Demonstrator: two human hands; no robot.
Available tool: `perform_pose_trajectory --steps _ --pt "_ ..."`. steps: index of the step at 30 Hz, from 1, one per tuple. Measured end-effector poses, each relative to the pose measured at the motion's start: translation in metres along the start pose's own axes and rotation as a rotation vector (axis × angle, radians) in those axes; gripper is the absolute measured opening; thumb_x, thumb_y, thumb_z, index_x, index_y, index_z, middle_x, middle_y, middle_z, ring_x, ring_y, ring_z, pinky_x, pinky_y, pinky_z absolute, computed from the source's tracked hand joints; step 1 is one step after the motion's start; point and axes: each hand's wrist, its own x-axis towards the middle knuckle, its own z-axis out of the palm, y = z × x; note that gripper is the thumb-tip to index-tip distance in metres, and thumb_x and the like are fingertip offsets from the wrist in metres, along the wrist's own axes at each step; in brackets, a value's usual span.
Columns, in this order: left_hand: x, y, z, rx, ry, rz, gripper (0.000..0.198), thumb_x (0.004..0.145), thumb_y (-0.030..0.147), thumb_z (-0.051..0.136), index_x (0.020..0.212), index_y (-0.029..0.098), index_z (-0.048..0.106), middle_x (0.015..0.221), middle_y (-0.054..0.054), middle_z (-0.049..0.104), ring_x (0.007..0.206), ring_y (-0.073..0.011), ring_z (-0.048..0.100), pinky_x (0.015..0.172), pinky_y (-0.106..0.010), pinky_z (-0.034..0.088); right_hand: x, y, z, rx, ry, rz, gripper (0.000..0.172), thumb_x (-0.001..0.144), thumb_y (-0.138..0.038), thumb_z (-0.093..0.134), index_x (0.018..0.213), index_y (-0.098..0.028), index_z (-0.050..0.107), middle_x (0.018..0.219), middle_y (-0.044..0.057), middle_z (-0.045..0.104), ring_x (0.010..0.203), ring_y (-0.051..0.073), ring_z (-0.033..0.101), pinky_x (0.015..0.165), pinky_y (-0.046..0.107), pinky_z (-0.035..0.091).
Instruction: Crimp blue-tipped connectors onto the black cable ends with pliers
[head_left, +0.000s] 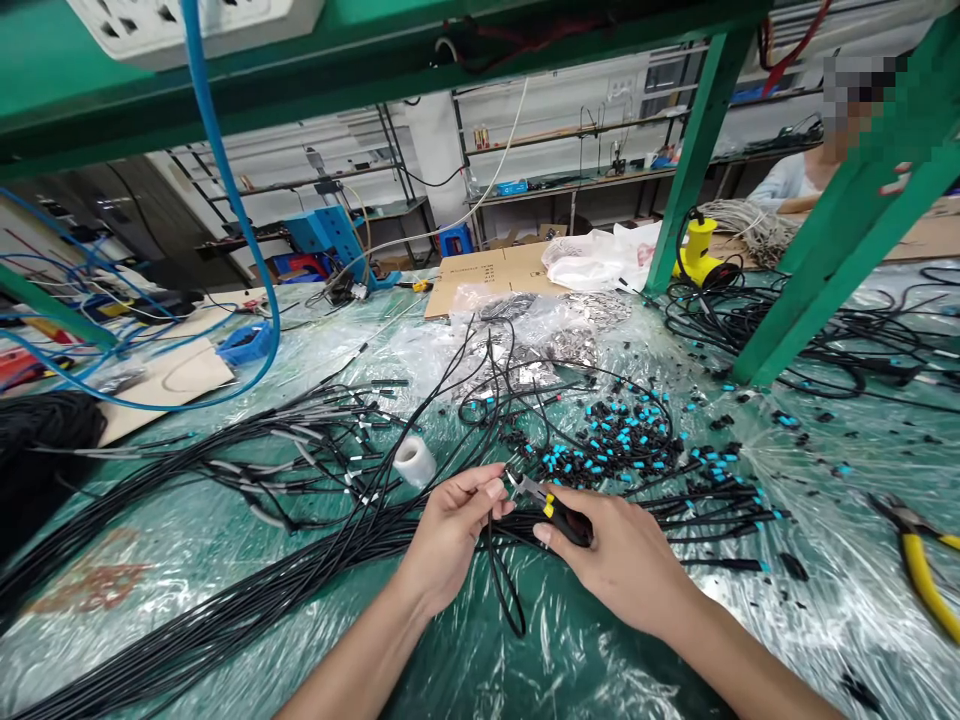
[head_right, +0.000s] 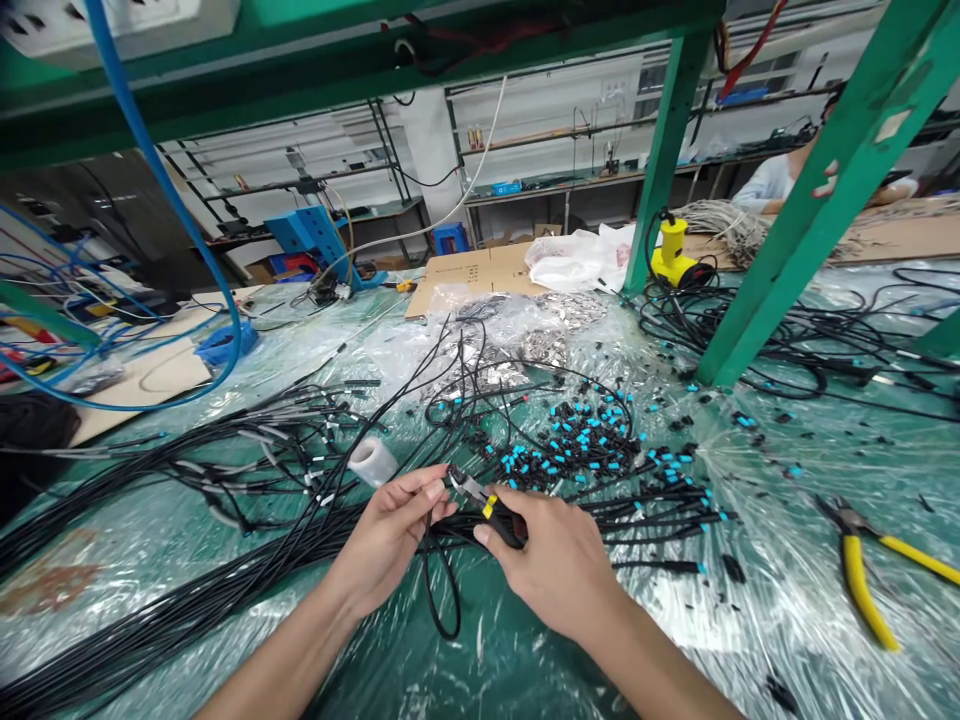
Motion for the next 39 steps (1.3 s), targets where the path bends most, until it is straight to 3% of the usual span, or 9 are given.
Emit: perform_pose_trajectory --steps 4,8,10,12,15,18,28,35,39 --pt "-0.001 0.001 -0.001 -0.053 -0.024 -0.006 0.026 0.072 0.026 0.081 0.095 0.015 0.076 0.072 -0.001 0.068 0.069 -0.0105 0.059 0.078 -0.026 0.048 0.001 0.0 -0.005 0.407 -0.196 -0.033 0.032 0.091 -0.049 0.051 0.109 -0.028 0.069 0.079 -0.001 0.068 0.066 0.016 0.058 0.058 0.026 0.043" --pt "-0.002 0.003 0.0 -0.075 -0.02 -0.032 0.026 0.07 0.026 0.083 0.093 0.017 0.076 0.073 -0.001 0.069 0.07 -0.0112 0.061 0.077 -0.026 0.048 0.002 0.001 -0.004 0.671 -0.365 0.041 0.044 0.092 -0.053 0.049 0.122 -0.024 0.062 0.076 0.0 0.064 0.059 0.013 0.054 0.052 0.023 0.043" --pt "-0.002 0.003 0.0 -0.033 -0.008 0.012 0.026 0.071 0.028 0.082 0.094 0.017 0.076 0.07 0.0 0.067 0.069 -0.0109 0.059 0.076 -0.025 0.047 0.001 0.0 -0.003 0.554 -0.287 -0.003 0.04 0.093 -0.052 0.048 0.121 -0.027 0.063 0.078 0.0 0.064 0.063 0.015 0.057 0.056 0.025 0.044" --pt "-0.002 0.002 0.0 0.041 0.004 0.08 0.025 0.073 0.029 0.08 0.095 0.018 0.076 0.067 0.001 0.064 0.067 -0.0105 0.056 0.076 -0.025 0.046 0.001 0.0 -0.002 0.28 -0.121 -0.041 0.036 0.092 -0.05 0.05 0.121 -0.033 0.062 0.084 0.001 0.066 0.07 0.018 0.059 0.062 0.029 0.046" --pt "-0.003 0.001 0.0 0.185 0.008 0.162 0.023 0.076 0.029 0.077 0.097 0.019 0.076 0.068 0.001 0.062 0.067 -0.0114 0.055 0.074 -0.026 0.045 0.001 0.004 0.001 -0.119 0.117 -0.052 0.046 0.09 -0.049 0.053 0.133 -0.033 0.052 0.099 0.005 0.064 0.086 0.025 0.059 0.074 0.04 0.048" --pt "-0.002 0.001 -0.001 0.338 0.004 0.241 0.024 0.078 0.03 0.075 0.099 0.019 0.076 0.071 0.0 0.06 0.067 -0.0132 0.054 0.067 -0.025 0.042 0.004 0.011 0.002 -0.289 0.22 -0.125 0.056 0.09 -0.049 0.053 0.141 -0.028 0.045 0.106 0.009 0.059 0.096 0.028 0.055 0.085 0.047 0.046" --pt "0.0 0.001 -0.003 0.492 -0.018 0.327 0.021 0.079 0.032 0.072 0.095 0.02 0.078 0.073 -0.001 0.055 0.067 -0.0136 0.049 0.061 -0.024 0.039 0.007 0.02 -0.003 -0.395 0.218 -0.204 0.054 0.09 -0.047 0.054 0.14 -0.028 0.046 0.107 0.009 0.059 0.094 0.028 0.056 0.084 0.045 0.047" --pt "0.0 0.003 -0.003 0.477 0.003 0.305 0.025 0.077 0.033 0.074 0.097 0.019 0.078 0.073 -0.002 0.06 0.069 -0.0151 0.051 0.064 -0.025 0.04 0.006 0.015 0.001 -0.39 0.145 -0.139 0.043 0.094 -0.046 0.048 0.135 -0.034 0.05 0.099 0.005 0.065 0.081 0.024 0.065 0.062 0.034 0.049" --pt "-0.002 0.004 0.0 0.322 0.003 0.185 0.031 0.076 0.035 0.075 0.103 0.019 0.076 0.071 -0.001 0.063 0.068 -0.0152 0.055 0.071 -0.029 0.045 0.006 0.014 0.002 -0.378 0.15 -0.12 0.04 0.094 -0.046 0.047 0.132 -0.036 0.052 0.099 0.003 0.068 0.074 0.023 0.069 0.055 0.032 0.045"
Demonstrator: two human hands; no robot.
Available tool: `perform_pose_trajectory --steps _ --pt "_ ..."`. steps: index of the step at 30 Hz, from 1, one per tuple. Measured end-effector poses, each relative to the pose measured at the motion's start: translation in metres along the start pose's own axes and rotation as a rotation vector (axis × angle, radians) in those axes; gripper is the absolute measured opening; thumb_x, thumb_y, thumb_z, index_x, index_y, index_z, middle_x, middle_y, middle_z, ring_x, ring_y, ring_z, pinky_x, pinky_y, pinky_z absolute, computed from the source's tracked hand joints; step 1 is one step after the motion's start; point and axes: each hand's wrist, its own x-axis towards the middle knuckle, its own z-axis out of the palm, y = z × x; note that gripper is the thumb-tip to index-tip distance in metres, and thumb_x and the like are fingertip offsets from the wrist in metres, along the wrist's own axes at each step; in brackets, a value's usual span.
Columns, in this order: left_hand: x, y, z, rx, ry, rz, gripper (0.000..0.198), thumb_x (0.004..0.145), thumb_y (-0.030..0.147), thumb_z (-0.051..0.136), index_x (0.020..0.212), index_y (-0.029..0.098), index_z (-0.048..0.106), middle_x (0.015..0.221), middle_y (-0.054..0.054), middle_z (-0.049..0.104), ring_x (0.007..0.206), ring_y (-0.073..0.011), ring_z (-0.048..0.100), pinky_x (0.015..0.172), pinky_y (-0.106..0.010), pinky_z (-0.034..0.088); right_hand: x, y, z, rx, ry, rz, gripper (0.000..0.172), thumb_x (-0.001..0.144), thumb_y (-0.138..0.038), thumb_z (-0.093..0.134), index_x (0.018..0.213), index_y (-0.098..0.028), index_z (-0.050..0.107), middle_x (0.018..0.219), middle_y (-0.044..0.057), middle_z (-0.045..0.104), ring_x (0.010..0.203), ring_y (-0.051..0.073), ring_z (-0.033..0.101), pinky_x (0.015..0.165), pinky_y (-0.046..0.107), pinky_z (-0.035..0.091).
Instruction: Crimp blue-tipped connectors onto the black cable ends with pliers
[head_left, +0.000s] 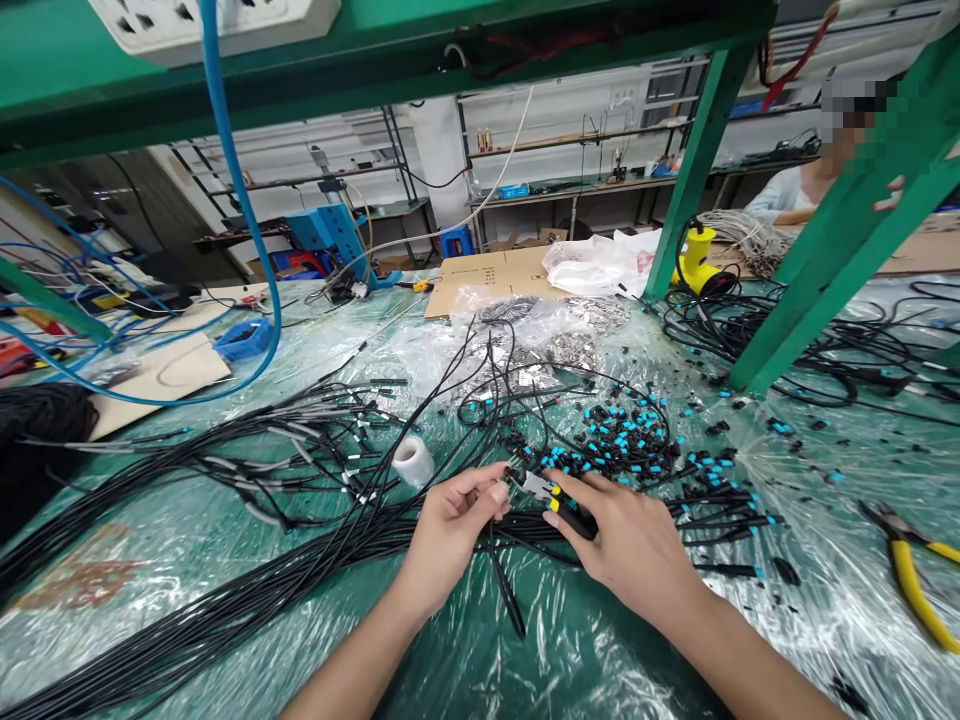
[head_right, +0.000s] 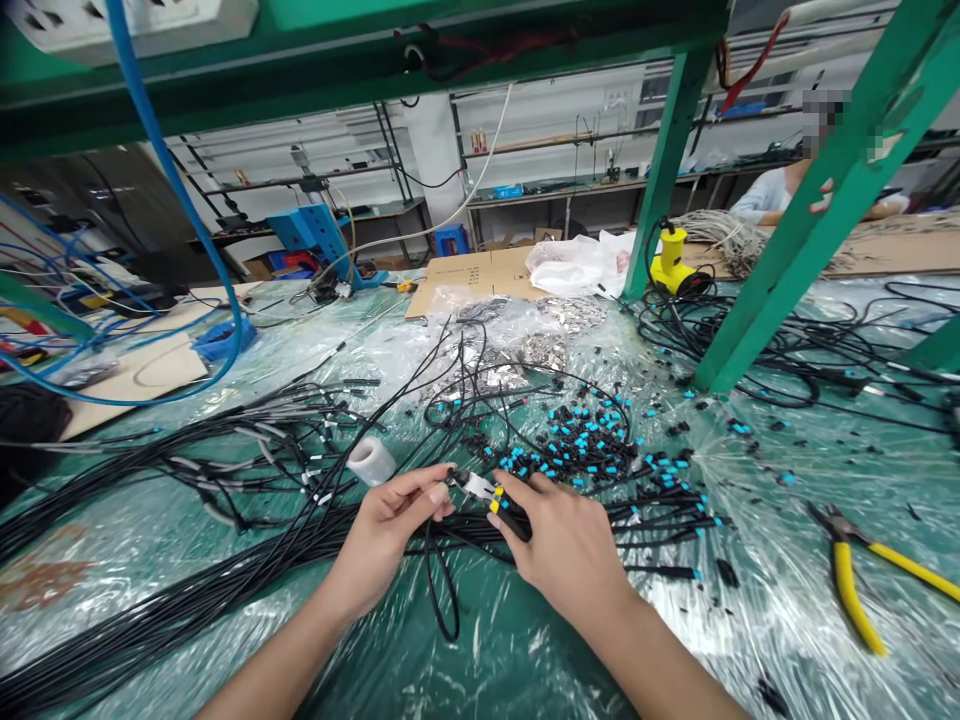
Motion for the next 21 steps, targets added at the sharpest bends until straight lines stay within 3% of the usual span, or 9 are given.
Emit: perform_pose_trajectory --steps 5,10,16,21 --pt "-0.001 0.0 0.003 -0.167 0.028 -0.091 0.031 0.072 0.033 0.079 0.098 0.016 0.076 0.07 -0.001 0.064 0.063 -0.0125 0.053 0.073 -0.031 0.05 -0.001 -0.001 0.001 0.013 0.012 0.006 0.038 0.093 -0.046 0.048 0.129 -0.034 0.055 0.096 0.002 0.068 0.072 0.022 0.068 0.054 0.031 0.043" --pt "0.0 0.001 0.002 -0.186 0.022 -0.106 0.027 0.069 0.029 0.08 0.091 0.015 0.076 0.065 0.0 0.061 0.058 -0.0105 0.05 0.069 -0.029 0.05 0.001 0.0 0.0 -0.043 0.108 -0.038 0.047 0.091 -0.046 0.053 0.135 -0.029 0.052 0.099 0.007 0.063 0.089 0.026 0.06 0.076 0.039 0.048" --pt "0.002 0.003 -0.005 -0.018 -0.035 -0.131 0.026 0.068 0.031 0.081 0.086 0.013 0.076 0.067 -0.003 0.065 0.059 -0.0123 0.055 0.061 -0.025 0.045 0.004 0.009 -0.002 -0.035 0.075 -0.102 0.053 0.088 -0.046 0.058 0.138 -0.03 0.048 0.106 0.007 0.059 0.094 0.027 0.055 0.084 0.044 0.046" --pt "0.002 0.003 -0.005 0.041 -0.048 -0.115 0.028 0.068 0.033 0.081 0.086 0.013 0.074 0.064 -0.001 0.063 0.062 -0.0124 0.056 0.06 -0.023 0.043 0.003 0.01 0.001 -0.043 0.009 -0.1 0.051 0.091 -0.044 0.056 0.139 -0.032 0.046 0.101 0.005 0.06 0.089 0.026 0.057 0.08 0.041 0.047"
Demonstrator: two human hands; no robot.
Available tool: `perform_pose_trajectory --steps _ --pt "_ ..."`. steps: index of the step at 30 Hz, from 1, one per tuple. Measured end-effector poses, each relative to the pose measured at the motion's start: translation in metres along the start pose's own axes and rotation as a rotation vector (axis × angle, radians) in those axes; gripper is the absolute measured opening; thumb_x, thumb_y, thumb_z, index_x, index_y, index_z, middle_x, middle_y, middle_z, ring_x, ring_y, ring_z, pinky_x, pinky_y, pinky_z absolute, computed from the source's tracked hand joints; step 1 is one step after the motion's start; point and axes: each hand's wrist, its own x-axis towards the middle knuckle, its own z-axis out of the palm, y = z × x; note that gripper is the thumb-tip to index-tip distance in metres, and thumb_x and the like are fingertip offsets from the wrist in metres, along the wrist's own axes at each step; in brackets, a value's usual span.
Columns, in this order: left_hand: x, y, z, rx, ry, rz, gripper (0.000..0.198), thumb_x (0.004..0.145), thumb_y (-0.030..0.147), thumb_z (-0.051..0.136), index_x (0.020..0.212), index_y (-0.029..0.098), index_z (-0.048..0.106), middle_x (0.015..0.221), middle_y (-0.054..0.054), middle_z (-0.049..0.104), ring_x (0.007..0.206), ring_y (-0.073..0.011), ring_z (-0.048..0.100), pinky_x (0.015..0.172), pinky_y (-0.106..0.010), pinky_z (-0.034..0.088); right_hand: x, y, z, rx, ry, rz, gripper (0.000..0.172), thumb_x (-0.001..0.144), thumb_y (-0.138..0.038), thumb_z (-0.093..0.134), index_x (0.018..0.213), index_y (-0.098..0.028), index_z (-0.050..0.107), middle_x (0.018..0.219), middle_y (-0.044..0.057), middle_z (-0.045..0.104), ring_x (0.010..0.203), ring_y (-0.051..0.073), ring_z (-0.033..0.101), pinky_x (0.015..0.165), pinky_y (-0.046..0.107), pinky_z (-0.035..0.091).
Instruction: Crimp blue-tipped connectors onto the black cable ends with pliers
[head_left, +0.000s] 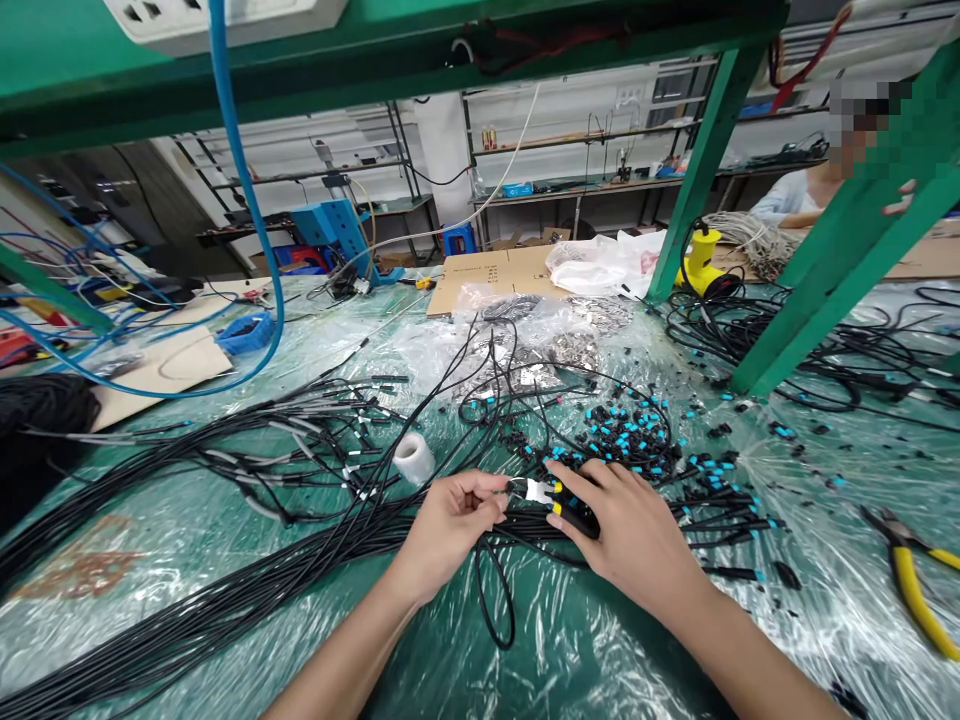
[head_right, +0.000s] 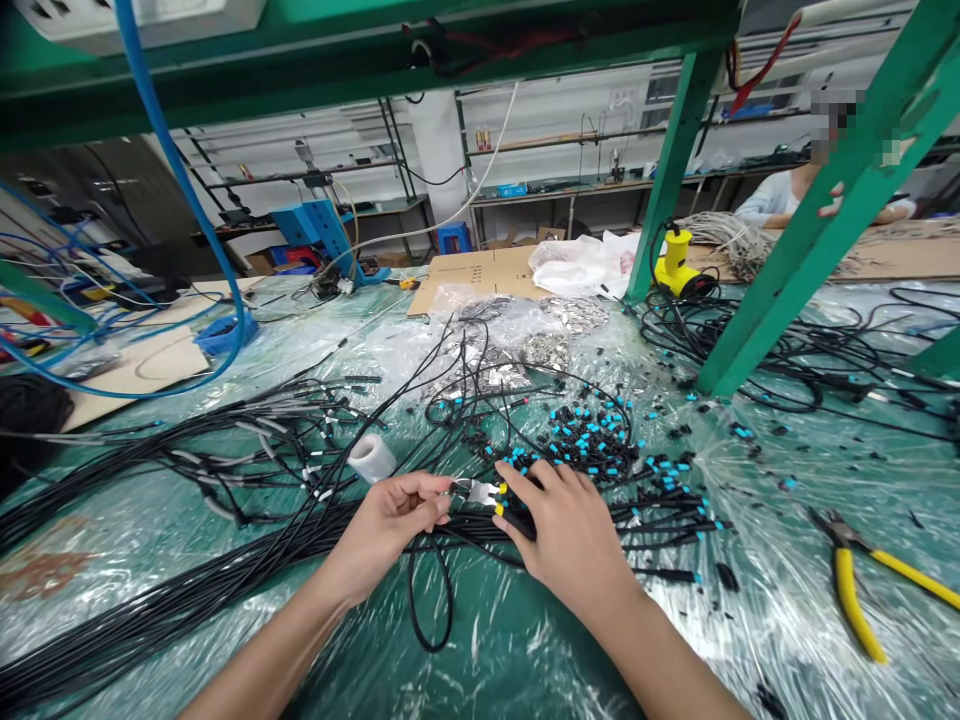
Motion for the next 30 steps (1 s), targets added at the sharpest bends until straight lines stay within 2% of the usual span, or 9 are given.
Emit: perform_pose_trajectory --steps 4,6,10,13,18,24,30 --pt "-0.001 0.002 0.003 -0.092 -0.001 -0.017 0.028 0.07 0.033 0.08 0.089 0.013 0.074 0.071 -0.002 0.064 0.063 -0.0114 0.054 0.068 -0.027 0.05 0.0 -0.002 0.0 -0.003 -0.026 0.023 0.043 0.094 -0.043 0.05 0.136 -0.034 0.048 0.098 0.004 0.062 0.084 0.024 0.06 0.068 0.035 0.048" --pt "-0.002 0.003 0.005 -0.186 -0.023 -0.045 0.029 0.075 0.034 0.076 0.095 0.013 0.073 0.073 -0.001 0.062 0.061 -0.0104 0.051 0.069 -0.03 0.053 0.0 -0.002 -0.001 -0.005 -0.008 0.041 0.042 0.095 -0.043 0.049 0.136 -0.034 0.049 0.097 0.003 0.062 0.084 0.023 0.061 0.068 0.035 0.047" --pt "-0.004 0.0 0.008 -0.295 -0.033 -0.092 0.027 0.079 0.032 0.071 0.097 0.012 0.071 0.063 0.002 0.053 0.051 -0.0076 0.041 0.055 -0.027 0.053 0.001 -0.002 0.0 -0.015 0.025 0.05 0.042 0.094 -0.044 0.049 0.135 -0.033 0.05 0.097 0.004 0.061 0.086 0.023 0.06 0.071 0.036 0.047" --pt "-0.003 -0.004 0.009 -0.238 0.012 -0.087 0.024 0.076 0.028 0.072 0.093 0.011 0.071 0.057 0.005 0.049 0.046 -0.0062 0.039 0.049 -0.024 0.05 0.001 -0.002 0.0 -0.032 0.077 0.028 0.048 0.091 -0.045 0.055 0.136 -0.03 0.05 0.104 0.007 0.061 0.092 0.026 0.056 0.08 0.041 0.046" --pt "-0.001 -0.004 0.005 -0.07 0.017 -0.111 0.02 0.075 0.025 0.069 0.087 0.01 0.069 0.057 0.004 0.055 0.043 -0.0059 0.05 0.045 -0.019 0.044 0.004 0.002 -0.001 -0.033 0.131 -0.031 0.054 0.086 -0.043 0.063 0.136 -0.029 0.05 0.109 0.008 0.059 0.099 0.027 0.052 0.089 0.044 0.043" --pt "0.001 -0.001 0.003 -0.003 -0.01 -0.142 0.019 0.07 0.024 0.069 0.083 0.011 0.068 0.053 0.005 0.055 0.041 -0.0069 0.053 0.042 -0.018 0.042 0.005 0.008 0.0 -0.024 0.041 -0.087 0.052 0.087 -0.044 0.062 0.136 -0.033 0.048 0.106 0.005 0.06 0.093 0.026 0.052 0.083 0.042 0.045" --pt "0.001 -0.001 0.002 -0.044 -0.011 -0.139 0.02 0.071 0.026 0.069 0.083 0.01 0.068 0.053 0.005 0.055 0.042 -0.0063 0.053 0.044 -0.017 0.044 0.003 0.005 0.002 -0.028 -0.009 -0.055 0.047 0.09 -0.042 0.058 0.136 -0.035 0.048 0.103 0.003 0.062 0.086 0.024 0.054 0.075 0.039 0.047"
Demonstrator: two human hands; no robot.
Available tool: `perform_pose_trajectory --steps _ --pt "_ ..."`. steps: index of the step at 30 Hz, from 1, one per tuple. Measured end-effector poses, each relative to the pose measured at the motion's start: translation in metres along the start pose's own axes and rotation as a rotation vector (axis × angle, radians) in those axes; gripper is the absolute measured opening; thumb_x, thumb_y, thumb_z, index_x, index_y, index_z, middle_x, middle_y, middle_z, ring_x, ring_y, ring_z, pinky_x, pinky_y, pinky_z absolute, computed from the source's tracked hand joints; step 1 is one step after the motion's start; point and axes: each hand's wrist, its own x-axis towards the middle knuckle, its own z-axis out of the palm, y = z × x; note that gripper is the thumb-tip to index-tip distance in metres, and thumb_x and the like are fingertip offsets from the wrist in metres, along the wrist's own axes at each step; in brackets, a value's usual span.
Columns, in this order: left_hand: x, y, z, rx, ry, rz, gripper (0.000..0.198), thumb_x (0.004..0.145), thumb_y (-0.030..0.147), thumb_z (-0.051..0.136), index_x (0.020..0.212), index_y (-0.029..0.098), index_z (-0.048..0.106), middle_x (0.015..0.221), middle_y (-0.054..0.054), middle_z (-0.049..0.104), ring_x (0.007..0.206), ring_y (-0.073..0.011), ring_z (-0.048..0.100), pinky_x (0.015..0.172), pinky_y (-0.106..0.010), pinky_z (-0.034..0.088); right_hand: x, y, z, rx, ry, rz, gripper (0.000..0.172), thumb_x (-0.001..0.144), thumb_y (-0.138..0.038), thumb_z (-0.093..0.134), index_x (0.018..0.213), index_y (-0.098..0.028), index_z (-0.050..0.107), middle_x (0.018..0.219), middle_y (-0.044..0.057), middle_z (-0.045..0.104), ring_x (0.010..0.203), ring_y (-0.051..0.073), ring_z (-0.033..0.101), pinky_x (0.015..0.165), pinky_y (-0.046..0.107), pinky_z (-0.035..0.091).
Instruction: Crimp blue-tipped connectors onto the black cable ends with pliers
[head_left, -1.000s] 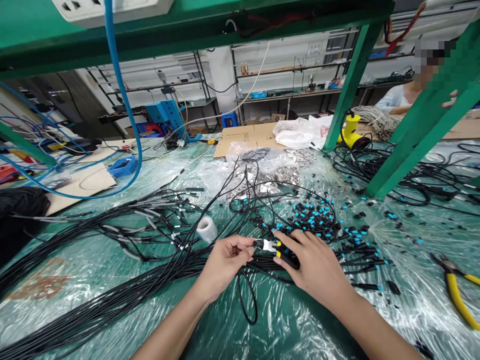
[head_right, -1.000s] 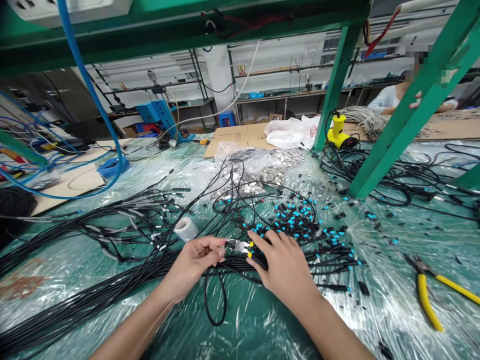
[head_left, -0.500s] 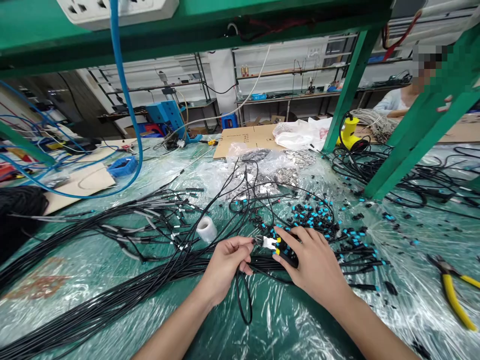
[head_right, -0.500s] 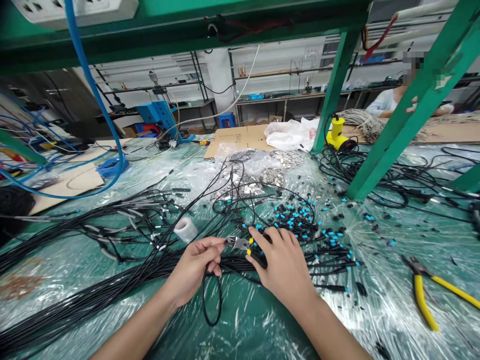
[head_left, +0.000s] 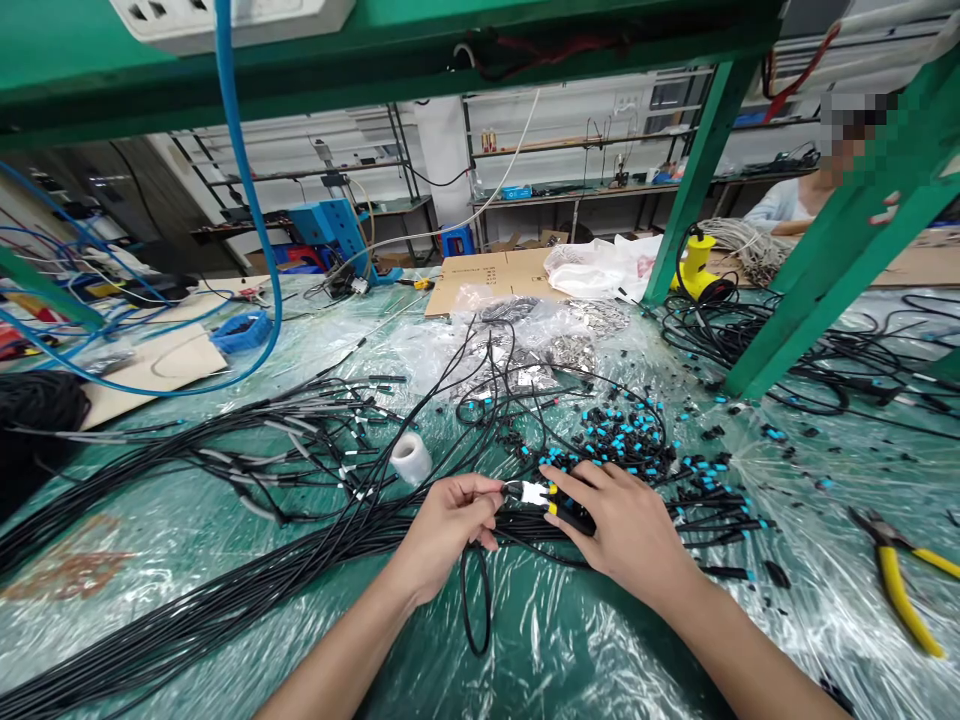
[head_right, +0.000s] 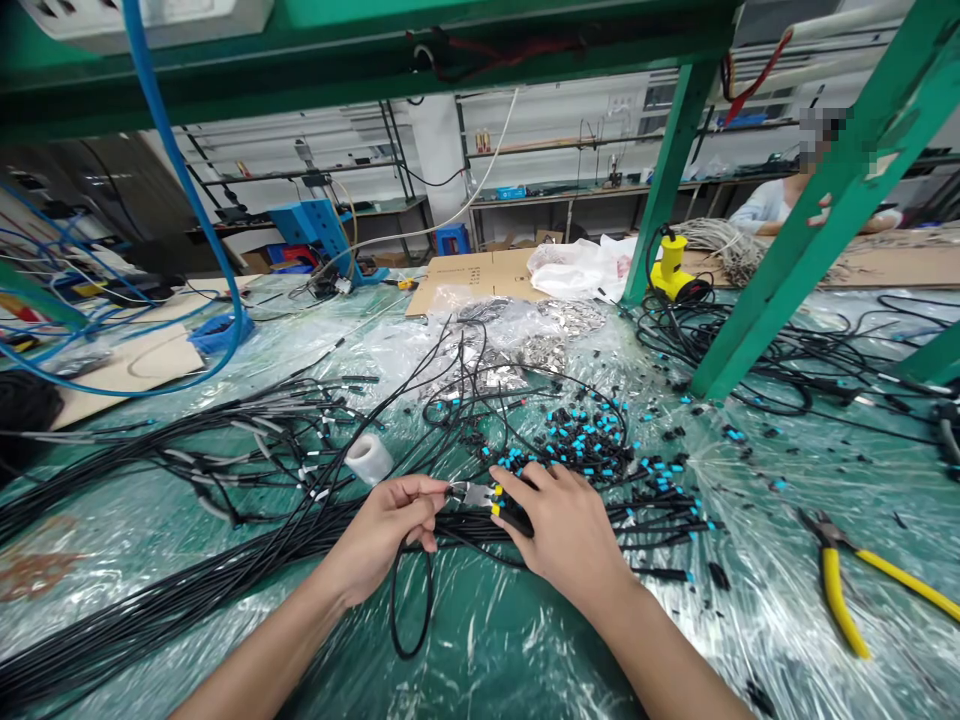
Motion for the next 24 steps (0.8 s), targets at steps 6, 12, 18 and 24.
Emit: perform_pose_trajectory --steps 6,12,18,24 --pt "0.0008 -0.0017 -0.0015 -0.032 0.006 -0.007 0.018 0.07 0.026 0.069 0.08 0.011 0.067 0.051 0.006 0.052 0.04 -0.0057 0.049 0.043 -0.018 0.045 0.0008 -0.0014 0.0008 0.012 0.082 0.008 0.051 0.088 -0.04 0.062 0.136 -0.031 0.048 0.107 0.005 0.059 0.094 0.026 0.052 0.084 0.042 0.044" --pt "0.0015 -0.001 -0.0023 0.112 -0.022 -0.016 0.022 0.069 0.029 0.07 0.08 0.011 0.067 0.052 0.006 0.052 0.041 -0.0073 0.049 0.044 -0.02 0.046 0.0021 0.0042 -0.0019 -0.002 0.062 -0.082 0.052 0.088 -0.036 0.063 0.137 -0.033 0.046 0.107 0.005 0.059 0.096 0.026 0.05 0.085 0.043 0.042" --pt "0.0051 -0.0031 -0.0059 0.175 -0.032 -0.01 0.023 0.072 0.031 0.068 0.081 0.01 0.067 0.054 0.005 0.054 0.041 -0.0071 0.051 0.045 -0.02 0.043 0.0019 0.0026 -0.0005 0.001 -0.016 -0.041 0.048 0.089 -0.037 0.06 0.136 -0.037 0.048 0.106 0.003 0.062 0.09 0.026 0.054 0.079 0.042 0.044" --pt "0.005 -0.0027 -0.0057 0.106 0.003 0.041 0.017 0.072 0.029 0.069 0.073 0.013 0.064 0.056 0.006 0.051 0.045 -0.0076 0.052 0.048 -0.02 0.044 -0.0001 -0.005 -0.0007 0.07 -0.048 0.043 0.041 0.09 -0.036 0.058 0.131 -0.038 0.052 0.096 0.0 0.065 0.081 0.023 0.062 0.062 0.031 0.043"
